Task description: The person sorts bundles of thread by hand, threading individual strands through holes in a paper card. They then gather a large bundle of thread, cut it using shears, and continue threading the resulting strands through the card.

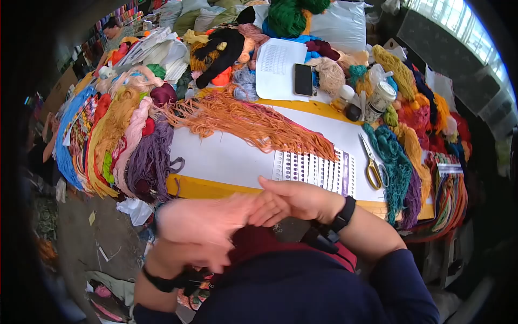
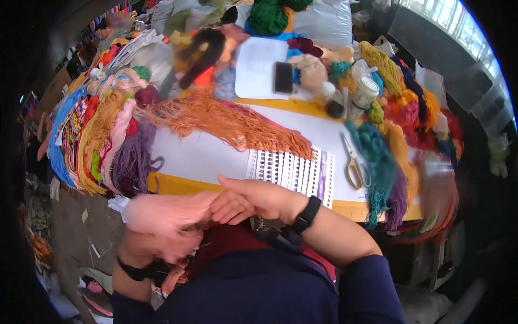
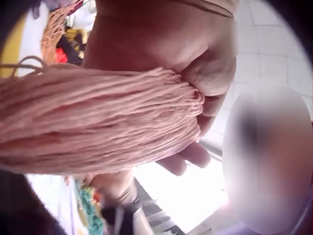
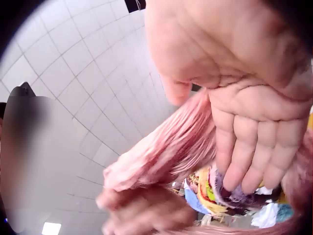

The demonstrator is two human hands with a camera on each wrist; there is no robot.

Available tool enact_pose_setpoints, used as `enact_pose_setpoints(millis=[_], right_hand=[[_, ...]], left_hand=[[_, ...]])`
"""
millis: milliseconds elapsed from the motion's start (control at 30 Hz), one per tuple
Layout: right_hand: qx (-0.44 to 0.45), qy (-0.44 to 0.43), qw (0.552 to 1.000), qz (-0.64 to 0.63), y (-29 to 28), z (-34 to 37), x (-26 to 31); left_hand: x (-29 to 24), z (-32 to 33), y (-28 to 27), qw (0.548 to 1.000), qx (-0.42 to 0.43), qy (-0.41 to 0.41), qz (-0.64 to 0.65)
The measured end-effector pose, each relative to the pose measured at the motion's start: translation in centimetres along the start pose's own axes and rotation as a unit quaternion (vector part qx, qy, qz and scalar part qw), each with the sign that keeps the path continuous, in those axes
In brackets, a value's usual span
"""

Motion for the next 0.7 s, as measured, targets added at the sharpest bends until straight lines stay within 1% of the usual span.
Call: enact_pose_setpoints(millis=[33,67,100,133,167,233,267,300,333,400,433,467,567,700], right_hand=[[-0.008,0.051,0.997,0.058,-1.3,0.9,-0.7],[-0.050,0.004,0.997,0.060,-2.0,2.1,0.6],[-0.073,-0.041,0.995,0.052,-3.1,3.3,1.8],[-0.101,-0.085,0.990,0.048,-4.5,4.3,2.9],[-0.128,-0.126,0.983,0.042,-5.7,5.4,3.8],[-0.173,-0.171,0.970,0.016,-7.6,7.0,4.7],[-0.195,-0.179,0.964,0.015,-7.9,7.7,5.0],[-0.211,-0.189,0.959,0.010,-8.3,8.1,5.0],[-0.204,-0.190,0.960,-0.003,-8.2,8.3,4.8],[-0.186,-0.187,0.964,-0.021,-8.1,8.3,4.4],[-0.188,-0.191,0.963,-0.005,-8.1,8.5,4.2],[-0.193,-0.196,0.961,0.013,-8.1,8.5,4.1],[-0.193,-0.198,0.960,0.042,-8.1,8.5,4.0],[-0.197,-0.199,0.959,0.036,-8.6,8.6,4.0]], left_hand=[[-0.9,1.9,-3.0,0.985,-0.085,0.066,-0.132],[-1.8,4.1,-5.9,0.940,-0.185,0.105,-0.268],[-3.8,5.6,-7.2,0.953,-0.184,0.165,-0.177],[-5.7,7.1,-8.5,0.956,-0.170,0.227,-0.080],[-7.6,8.7,-9.8,0.947,-0.147,0.285,0.009],[-13.7,7.6,-7.4,0.931,-0.160,0.323,-0.051],[-15.3,8.6,-7.8,0.911,-0.187,0.367,-0.021],[-16.5,9.7,-8.3,0.913,-0.170,0.370,-0.017],[-17.7,10.8,-8.8,0.915,-0.154,0.373,-0.012],[-19.3,12.4,-9.2,0.916,-0.153,0.367,-0.045],[-20.1,13.1,-9.3,0.917,-0.152,0.365,-0.062],[-20.6,14.2,-10.2,0.902,-0.218,0.364,-0.075],[-21.3,16.9,-12.2,0.893,-0.250,0.361,-0.096],[-22.0,19.2,-13.0,0.870,-0.258,0.412,-0.081]])
Point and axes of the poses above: each hand's wrist, its own z-axis away from the middle knuckle, its own y-axis out of the palm, x = y × z, the point moved 9 cm from there along -z, towards the middle knuckle, and after that the axes turned 6 degrees about -z, right-handed, at the moved point
